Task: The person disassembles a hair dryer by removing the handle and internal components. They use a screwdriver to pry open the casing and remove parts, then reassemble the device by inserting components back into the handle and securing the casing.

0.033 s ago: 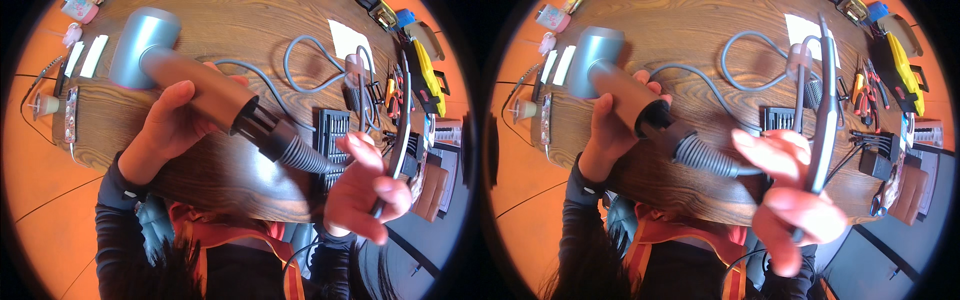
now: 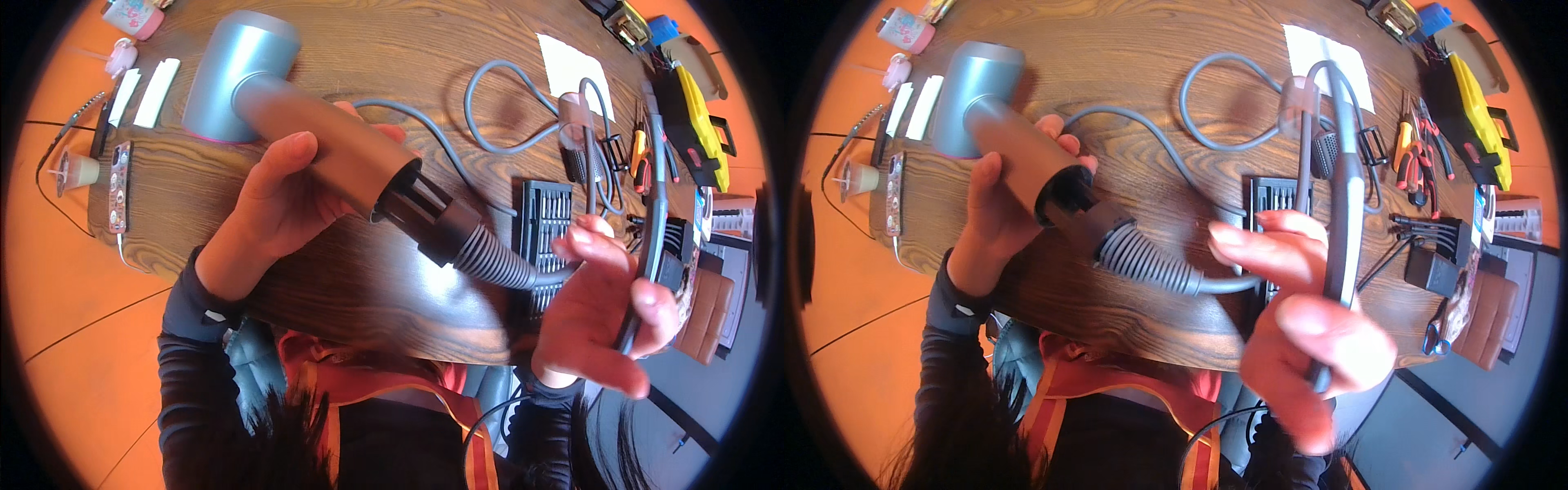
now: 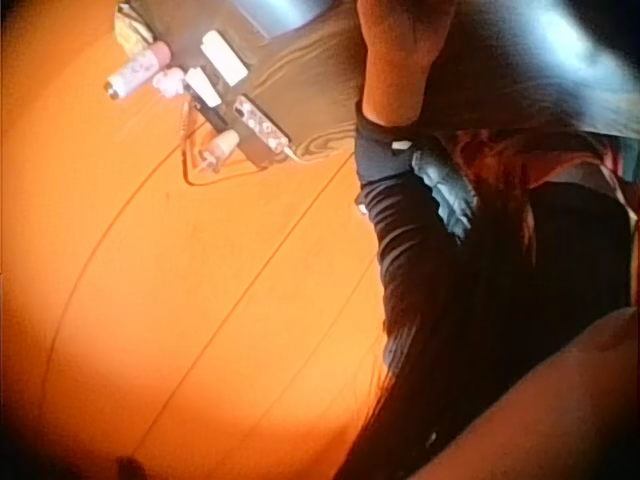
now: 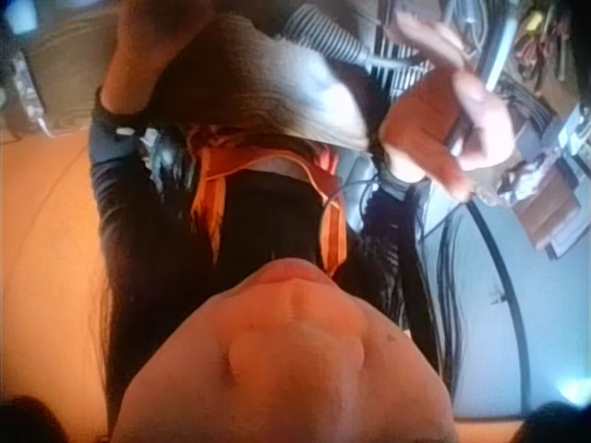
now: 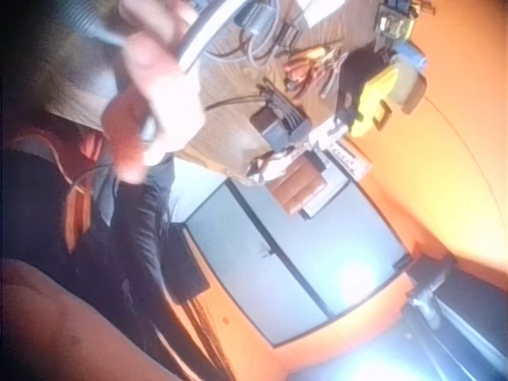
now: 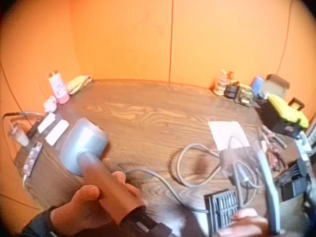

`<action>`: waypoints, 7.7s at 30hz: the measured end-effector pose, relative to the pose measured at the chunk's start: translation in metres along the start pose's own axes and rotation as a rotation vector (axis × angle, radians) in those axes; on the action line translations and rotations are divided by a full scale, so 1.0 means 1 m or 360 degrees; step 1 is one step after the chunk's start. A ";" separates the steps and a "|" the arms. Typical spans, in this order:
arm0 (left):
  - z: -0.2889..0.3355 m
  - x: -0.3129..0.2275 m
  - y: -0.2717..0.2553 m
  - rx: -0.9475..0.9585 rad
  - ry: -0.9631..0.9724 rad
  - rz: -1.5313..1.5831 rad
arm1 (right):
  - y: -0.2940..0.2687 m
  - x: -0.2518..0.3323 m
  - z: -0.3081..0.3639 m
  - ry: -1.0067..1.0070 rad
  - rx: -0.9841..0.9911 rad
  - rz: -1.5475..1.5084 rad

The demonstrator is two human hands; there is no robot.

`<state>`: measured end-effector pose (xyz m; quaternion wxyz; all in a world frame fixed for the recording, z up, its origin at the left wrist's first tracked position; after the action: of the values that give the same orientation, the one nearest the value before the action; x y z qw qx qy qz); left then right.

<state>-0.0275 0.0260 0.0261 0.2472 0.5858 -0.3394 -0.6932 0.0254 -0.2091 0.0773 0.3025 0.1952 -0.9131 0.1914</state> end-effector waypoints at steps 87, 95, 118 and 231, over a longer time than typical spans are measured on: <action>-0.096 -0.033 0.150 -0.0181 0.0643 0.0320 | -0.029 0.052 -0.094 -0.0019 -0.0448 0.0499; -0.098 -0.032 0.150 -0.0339 0.0607 0.0315 | -0.032 0.045 -0.094 0.0084 -0.0557 0.0584; -0.096 -0.028 0.151 -0.0189 0.0573 0.0272 | -0.028 0.056 -0.093 0.0042 -0.0539 0.0396; -0.096 -0.028 0.150 0.0304 0.0251 0.0457 | -0.024 0.104 -0.070 0.0042 0.0082 0.1045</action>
<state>0.0636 -0.0677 0.1507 0.3127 0.6046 -0.4633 -0.5675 -0.0073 -0.2218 0.2001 0.2314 -0.1046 -0.9181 0.3042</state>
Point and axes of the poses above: each hand's wrist, its own z-axis away from the middle knuckle, its own y-axis out of the palm, x = y × z, the point moved 2 cm from there along -z, towards the middle knuckle, and after that the axes turned 6 degrees about x, right-handed, at the moved point
